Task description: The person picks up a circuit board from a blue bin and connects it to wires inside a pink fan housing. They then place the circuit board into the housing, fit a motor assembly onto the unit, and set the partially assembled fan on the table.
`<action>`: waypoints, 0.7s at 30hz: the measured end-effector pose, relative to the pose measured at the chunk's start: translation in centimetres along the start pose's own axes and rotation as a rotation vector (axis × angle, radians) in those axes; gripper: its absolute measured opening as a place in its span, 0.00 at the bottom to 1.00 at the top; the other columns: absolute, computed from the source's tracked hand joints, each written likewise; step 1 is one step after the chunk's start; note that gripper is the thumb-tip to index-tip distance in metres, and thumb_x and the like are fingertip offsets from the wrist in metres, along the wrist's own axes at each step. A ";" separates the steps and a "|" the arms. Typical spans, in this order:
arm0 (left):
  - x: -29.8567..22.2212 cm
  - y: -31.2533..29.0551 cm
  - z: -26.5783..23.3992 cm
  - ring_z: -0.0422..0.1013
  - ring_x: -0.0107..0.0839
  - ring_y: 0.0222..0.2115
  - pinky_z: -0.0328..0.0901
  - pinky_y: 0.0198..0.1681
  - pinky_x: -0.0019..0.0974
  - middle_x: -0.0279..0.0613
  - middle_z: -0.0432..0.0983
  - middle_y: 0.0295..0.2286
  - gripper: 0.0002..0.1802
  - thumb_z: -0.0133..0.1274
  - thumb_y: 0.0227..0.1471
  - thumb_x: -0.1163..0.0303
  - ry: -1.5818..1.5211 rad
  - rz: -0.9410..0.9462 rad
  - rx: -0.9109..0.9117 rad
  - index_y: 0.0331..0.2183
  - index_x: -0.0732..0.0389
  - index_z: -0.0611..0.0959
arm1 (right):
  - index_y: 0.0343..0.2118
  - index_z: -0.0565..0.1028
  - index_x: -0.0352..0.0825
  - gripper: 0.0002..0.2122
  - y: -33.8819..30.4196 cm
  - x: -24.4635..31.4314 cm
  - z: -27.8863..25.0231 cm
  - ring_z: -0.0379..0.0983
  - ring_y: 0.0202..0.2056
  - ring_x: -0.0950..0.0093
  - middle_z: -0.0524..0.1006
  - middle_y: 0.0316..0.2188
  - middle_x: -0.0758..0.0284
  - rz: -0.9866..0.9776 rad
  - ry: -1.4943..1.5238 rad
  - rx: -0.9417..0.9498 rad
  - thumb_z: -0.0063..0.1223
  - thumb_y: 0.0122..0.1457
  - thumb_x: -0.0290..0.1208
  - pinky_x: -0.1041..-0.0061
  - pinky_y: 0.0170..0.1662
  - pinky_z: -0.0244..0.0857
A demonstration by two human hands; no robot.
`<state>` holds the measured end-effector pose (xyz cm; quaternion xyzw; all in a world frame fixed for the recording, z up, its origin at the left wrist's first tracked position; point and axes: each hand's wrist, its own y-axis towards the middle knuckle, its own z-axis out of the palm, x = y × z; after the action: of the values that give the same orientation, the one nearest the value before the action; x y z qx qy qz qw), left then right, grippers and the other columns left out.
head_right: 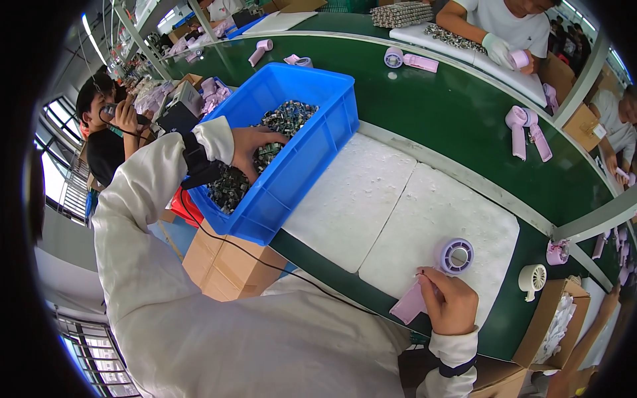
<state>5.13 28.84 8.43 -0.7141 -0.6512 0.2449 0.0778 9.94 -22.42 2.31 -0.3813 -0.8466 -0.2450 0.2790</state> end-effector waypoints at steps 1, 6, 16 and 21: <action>0.0 0.2 0.0 0.70 0.54 0.55 0.65 0.59 0.49 0.54 0.72 0.53 0.61 0.78 0.27 0.47 -0.002 -0.001 -0.004 0.63 0.45 0.66 | 0.38 0.84 0.35 0.06 0.0 -0.1 0.0 0.67 0.16 0.73 0.76 0.19 0.64 0.006 0.005 0.005 0.63 0.59 0.27 0.74 0.22 0.59; 0.1 1.0 -0.2 0.74 0.50 0.52 0.67 0.57 0.46 0.52 0.76 0.49 0.59 0.78 0.27 0.49 -0.046 0.017 0.016 0.61 0.46 0.68 | 0.39 0.84 0.32 0.07 -0.1 -0.9 -0.7 0.65 0.17 0.79 0.77 0.21 0.64 -0.002 -0.003 -0.004 0.62 0.59 0.26 0.78 0.23 0.57; 0.0 0.5 0.1 0.73 0.53 0.52 0.67 0.57 0.48 0.53 0.77 0.49 0.57 0.80 0.24 0.56 -0.054 0.012 0.005 0.58 0.54 0.71 | 0.40 0.84 0.32 0.07 -0.7 -2.7 -3.0 0.63 0.18 0.84 0.75 0.18 0.67 0.159 0.048 -0.062 0.61 0.61 0.26 0.81 0.23 0.56; 0.4 0.6 0.3 0.74 0.52 0.51 0.68 0.56 0.47 0.52 0.77 0.49 0.57 0.80 0.24 0.57 -0.134 0.086 -0.001 0.58 0.54 0.71 | 0.40 0.83 0.32 0.07 -1.0 -2.6 -3.0 0.63 0.19 0.84 0.74 0.18 0.68 0.167 0.066 -0.053 0.60 0.62 0.26 0.81 0.23 0.57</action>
<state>5.55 29.05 7.77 -0.7234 -0.6238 0.2950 0.0229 11.44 -26.22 2.58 -0.4495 -0.7954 -0.2558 0.3160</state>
